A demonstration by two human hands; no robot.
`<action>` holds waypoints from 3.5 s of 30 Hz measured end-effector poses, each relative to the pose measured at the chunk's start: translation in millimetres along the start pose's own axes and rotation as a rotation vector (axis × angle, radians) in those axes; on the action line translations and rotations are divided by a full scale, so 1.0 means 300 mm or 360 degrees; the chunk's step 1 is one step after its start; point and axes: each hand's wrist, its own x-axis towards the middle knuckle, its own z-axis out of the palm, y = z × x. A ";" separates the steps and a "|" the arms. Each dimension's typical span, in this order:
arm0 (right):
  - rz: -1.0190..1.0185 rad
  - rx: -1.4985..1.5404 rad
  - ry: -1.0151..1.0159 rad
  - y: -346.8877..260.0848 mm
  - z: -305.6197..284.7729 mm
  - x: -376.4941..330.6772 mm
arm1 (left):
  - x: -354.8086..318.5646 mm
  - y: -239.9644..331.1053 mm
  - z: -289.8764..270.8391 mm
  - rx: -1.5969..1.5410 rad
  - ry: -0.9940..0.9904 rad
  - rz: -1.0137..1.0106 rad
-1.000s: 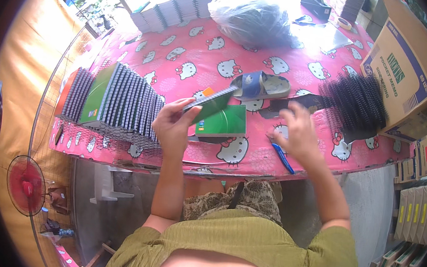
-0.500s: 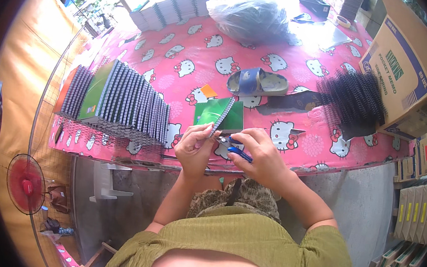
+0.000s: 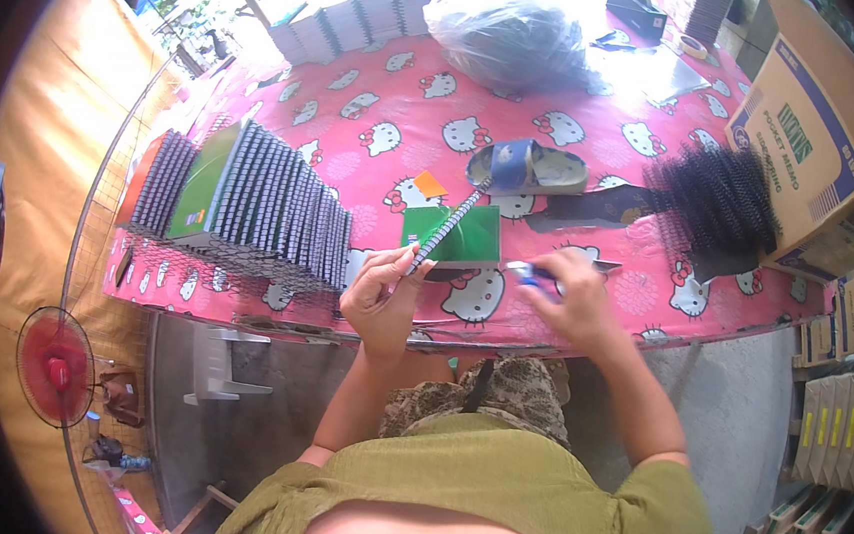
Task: The person assembles notebooks by sliding spiral bindings through the pre-punched holes of notebook covers and pages, then using a pair of shears to trim the excess binding wire.
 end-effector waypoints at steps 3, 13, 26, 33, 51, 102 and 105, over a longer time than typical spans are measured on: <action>-0.0179 -0.0667 0.0229 0.097 -0.019 -0.015 | 0.049 0.010 -0.023 0.0094 -0.0017 0.0059; -0.1724 0.0470 0.0438 -0.529 -0.091 0.416 | 0.295 0.289 -0.290 0.0640 0.0754 0.0377; -0.1051 0.0949 0.0327 -0.711 0.369 0.826 | 0.488 -0.005 -0.419 0.0197 0.1260 -0.0405; -0.1143 0.0030 0.0724 -0.457 0.114 0.625 | 0.400 0.131 -0.521 0.0676 0.1458 0.0006; 0.0214 -0.0703 0.0711 0.479 -0.261 0.237 | 0.233 -0.289 0.171 0.0814 -0.1455 -0.0842; -0.0445 0.0045 0.0314 -0.131 0.062 0.241 | 0.108 -0.100 0.060 0.0601 -0.0498 -0.0131; -0.0376 0.0097 0.0285 -0.130 0.080 0.244 | 0.103 -0.100 0.056 0.0574 -0.0490 -0.0145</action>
